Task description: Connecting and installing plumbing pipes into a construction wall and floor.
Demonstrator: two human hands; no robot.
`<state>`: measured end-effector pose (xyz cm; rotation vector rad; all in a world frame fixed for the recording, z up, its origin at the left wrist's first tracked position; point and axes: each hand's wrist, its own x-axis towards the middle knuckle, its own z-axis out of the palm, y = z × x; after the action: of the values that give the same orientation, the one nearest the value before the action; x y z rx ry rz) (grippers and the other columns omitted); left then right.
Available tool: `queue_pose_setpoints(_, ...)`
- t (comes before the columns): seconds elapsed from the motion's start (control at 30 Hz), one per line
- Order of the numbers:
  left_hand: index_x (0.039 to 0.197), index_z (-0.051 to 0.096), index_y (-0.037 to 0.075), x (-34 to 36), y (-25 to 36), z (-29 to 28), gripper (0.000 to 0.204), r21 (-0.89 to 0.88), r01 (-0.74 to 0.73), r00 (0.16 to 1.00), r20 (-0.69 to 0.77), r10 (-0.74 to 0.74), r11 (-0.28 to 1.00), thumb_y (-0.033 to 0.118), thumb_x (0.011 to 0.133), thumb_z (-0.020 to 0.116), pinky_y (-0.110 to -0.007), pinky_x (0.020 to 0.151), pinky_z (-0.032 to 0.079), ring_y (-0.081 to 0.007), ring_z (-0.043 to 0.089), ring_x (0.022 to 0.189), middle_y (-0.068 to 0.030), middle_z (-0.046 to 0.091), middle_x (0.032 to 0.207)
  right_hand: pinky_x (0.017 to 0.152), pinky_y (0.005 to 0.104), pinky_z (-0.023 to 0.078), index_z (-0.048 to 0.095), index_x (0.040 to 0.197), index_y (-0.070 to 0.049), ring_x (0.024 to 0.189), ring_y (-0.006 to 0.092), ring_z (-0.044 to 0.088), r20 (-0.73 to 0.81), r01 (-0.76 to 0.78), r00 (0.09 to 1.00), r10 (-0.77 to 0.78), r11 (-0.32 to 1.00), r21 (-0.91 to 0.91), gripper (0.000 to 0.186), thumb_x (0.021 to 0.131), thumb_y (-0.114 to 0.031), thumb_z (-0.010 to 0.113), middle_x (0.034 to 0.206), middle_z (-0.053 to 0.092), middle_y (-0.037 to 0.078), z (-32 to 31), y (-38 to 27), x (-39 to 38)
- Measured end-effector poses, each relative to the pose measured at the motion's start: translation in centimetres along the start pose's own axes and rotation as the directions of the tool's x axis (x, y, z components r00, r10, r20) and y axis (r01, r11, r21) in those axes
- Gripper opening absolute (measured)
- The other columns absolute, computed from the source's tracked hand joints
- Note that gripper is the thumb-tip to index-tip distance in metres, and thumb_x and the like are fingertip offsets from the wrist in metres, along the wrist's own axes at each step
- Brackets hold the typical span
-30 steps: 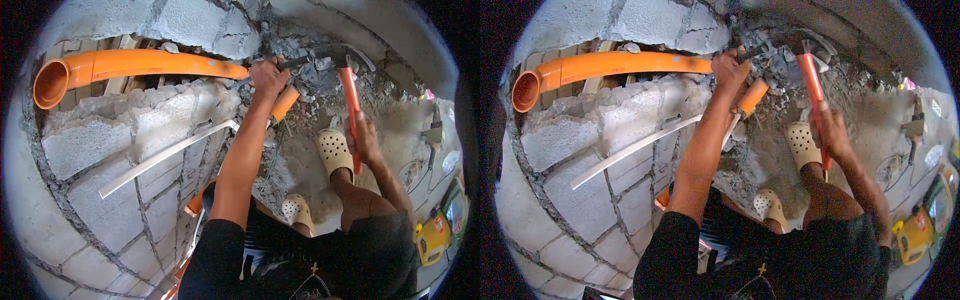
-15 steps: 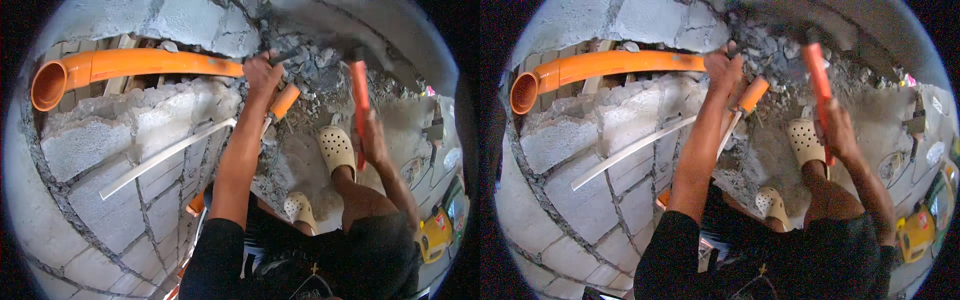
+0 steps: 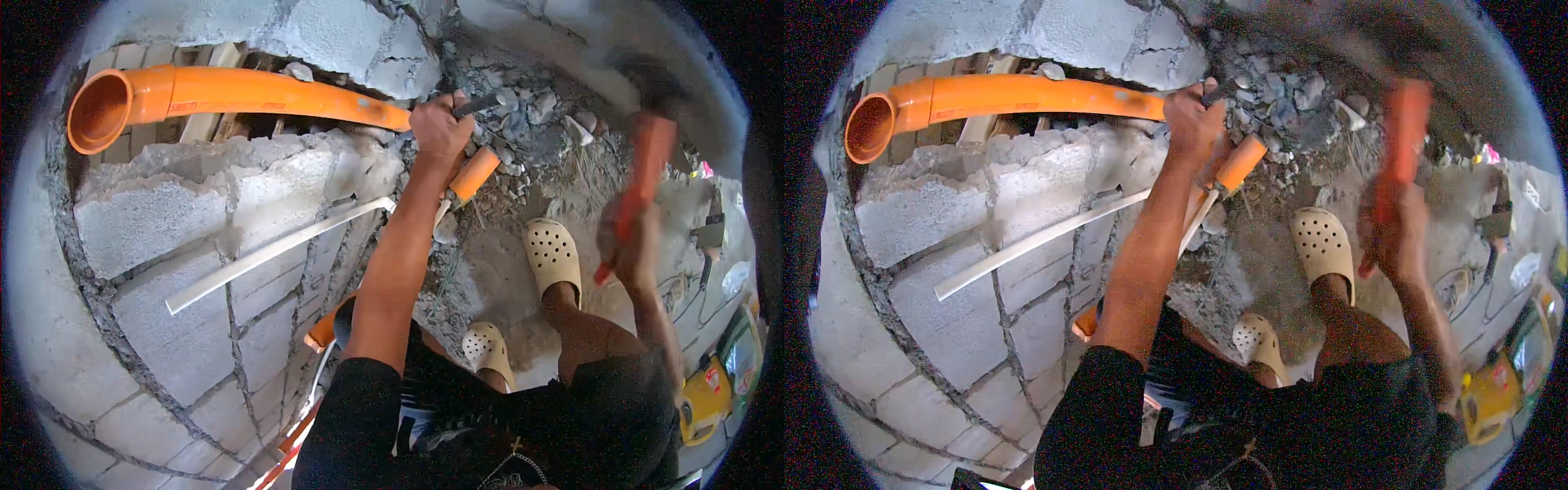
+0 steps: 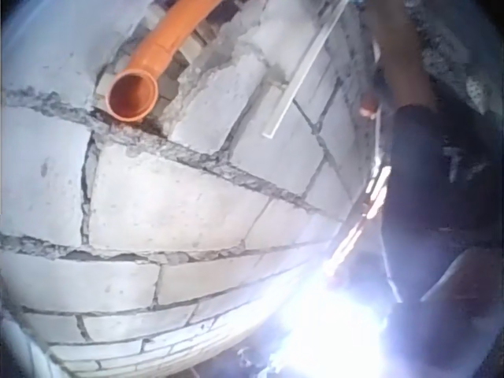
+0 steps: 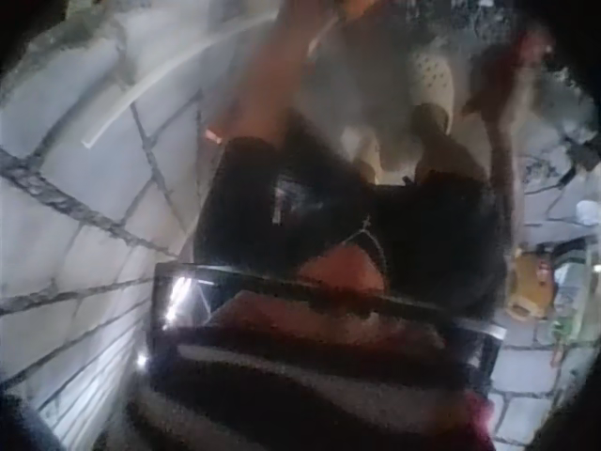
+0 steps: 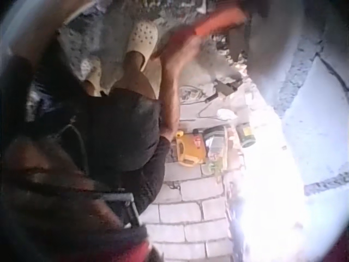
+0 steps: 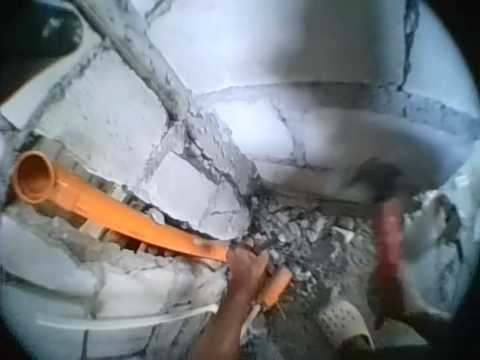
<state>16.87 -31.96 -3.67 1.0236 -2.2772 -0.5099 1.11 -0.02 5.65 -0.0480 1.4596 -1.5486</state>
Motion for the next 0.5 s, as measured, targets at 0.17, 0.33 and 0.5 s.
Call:
queue_pose_setpoints(0.17, 0.056, 0.062, 0.008, 0.7, 2.0, 0.3, 0.037, 0.007, -0.030, 0.998, -0.056, 0.031, 1.000, 0.030, 0.086, 0.063, -0.047, 0.049, 0.047, -0.0381, 0.059, 0.049, -0.0163, 0.059, 0.053, 0.049, 0.0281, 0.038, 0.050, 0.086, -0.011, 0.049, 0.0109, 0.041, 0.209, 0.660, 0.633, -0.745, 0.661, 0.358, 0.076, 0.076, -0.087, 0.047, 0.067, 0.047, -0.001, 2.0, -6.3, -0.2)
queue_pose_setpoints(0.33, 0.058, 0.064, 0.010, 0.2, -0.3, -0.3, 0.037, 0.111, -0.031, 0.997, -0.062, 0.038, 0.993, 0.033, 0.088, 0.062, -0.046, 0.049, 0.046, -0.0382, 0.057, 0.047, -0.0159, 0.057, 0.051, 0.045, 0.0307, 0.040, 0.056, 0.077, -0.007, 0.050, 0.0139, 0.049, 0.132, 0.001, 0.988, 0.080, 0.850, -0.527, 0.061, 0.097, -0.063, 0.042, 0.062, 0.051, 0.002, 3.8, 1.8, 1.3)
queue_pose_setpoints(0.5, 0.073, 0.068, 0.003, 0.0, 0.2, -2.2, 0.026, -0.050, 0.039, 0.999, 0.032, -0.038, 0.998, 0.028, 0.080, 0.068, -0.047, 0.059, 0.047, -0.0407, 0.063, 0.063, -0.0212, 0.062, 0.065, 0.053, 0.0307, 0.042, 0.054, 0.101, -0.010, 0.061, 0.0180, 0.047, 0.158, 0.179, 0.961, -0.227, 0.946, 0.271, 0.063, 0.084, -0.071, 0.057, 0.081, 0.052, 0.001, -0.7, -1.2, 0.8)
